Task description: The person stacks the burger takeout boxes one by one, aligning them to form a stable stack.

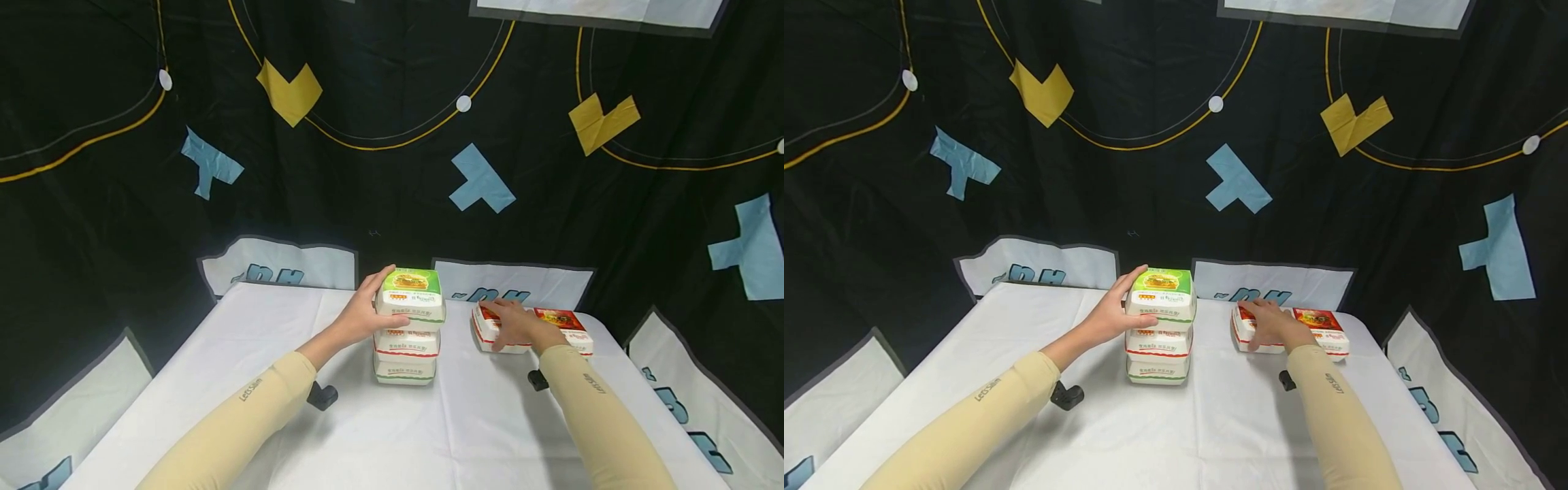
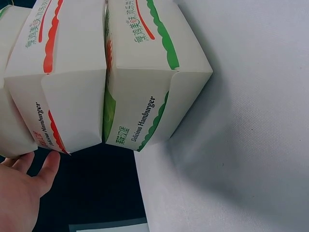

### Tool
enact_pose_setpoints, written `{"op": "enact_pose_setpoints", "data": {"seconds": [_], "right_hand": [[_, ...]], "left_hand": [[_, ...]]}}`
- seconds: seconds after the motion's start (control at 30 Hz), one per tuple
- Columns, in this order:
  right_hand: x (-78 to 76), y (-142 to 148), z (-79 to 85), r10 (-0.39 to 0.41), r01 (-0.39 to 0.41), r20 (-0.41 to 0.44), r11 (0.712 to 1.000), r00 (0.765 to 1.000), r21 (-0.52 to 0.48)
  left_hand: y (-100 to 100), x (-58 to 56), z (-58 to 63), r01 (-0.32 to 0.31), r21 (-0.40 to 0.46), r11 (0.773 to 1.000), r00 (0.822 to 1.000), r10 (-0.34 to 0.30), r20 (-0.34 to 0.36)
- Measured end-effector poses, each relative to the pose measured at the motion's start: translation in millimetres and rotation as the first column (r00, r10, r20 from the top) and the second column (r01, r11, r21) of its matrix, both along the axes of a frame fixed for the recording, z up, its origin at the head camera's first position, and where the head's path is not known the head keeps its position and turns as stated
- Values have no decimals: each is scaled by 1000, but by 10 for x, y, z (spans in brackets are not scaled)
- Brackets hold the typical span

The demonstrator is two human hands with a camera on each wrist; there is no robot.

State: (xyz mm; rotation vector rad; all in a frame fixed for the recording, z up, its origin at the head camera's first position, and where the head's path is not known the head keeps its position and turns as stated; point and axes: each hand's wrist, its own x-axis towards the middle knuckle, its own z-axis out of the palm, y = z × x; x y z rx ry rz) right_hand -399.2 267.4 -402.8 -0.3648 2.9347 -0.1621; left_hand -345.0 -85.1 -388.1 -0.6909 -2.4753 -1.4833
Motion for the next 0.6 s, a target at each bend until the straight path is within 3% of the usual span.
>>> {"op": "enact_pose_setpoints", "data": {"seconds": [0.1, 0.27, 0.33, 0.6], "right_hand": [[13, 10, -15, 4, -4, -19, 1000, 1000, 4], [10, 40, -14, 20, -19, -54, 1000, 998, 16], [12, 36, -6, 21, -19, -66, 1000, 998, 25], [45, 30, -26, 21, -16, -72, 998, 997, 66]], "left_hand": [[4, 84, 72, -2, 4, 1000, 1000, 2, 6], [16, 66, 100, -4, 10, 1000, 1000, 4, 9], [11, -16, 28, -13, 10, 1000, 1000, 13, -2], [7, -3, -7, -19, 8, 1000, 1000, 19, 3]]}}
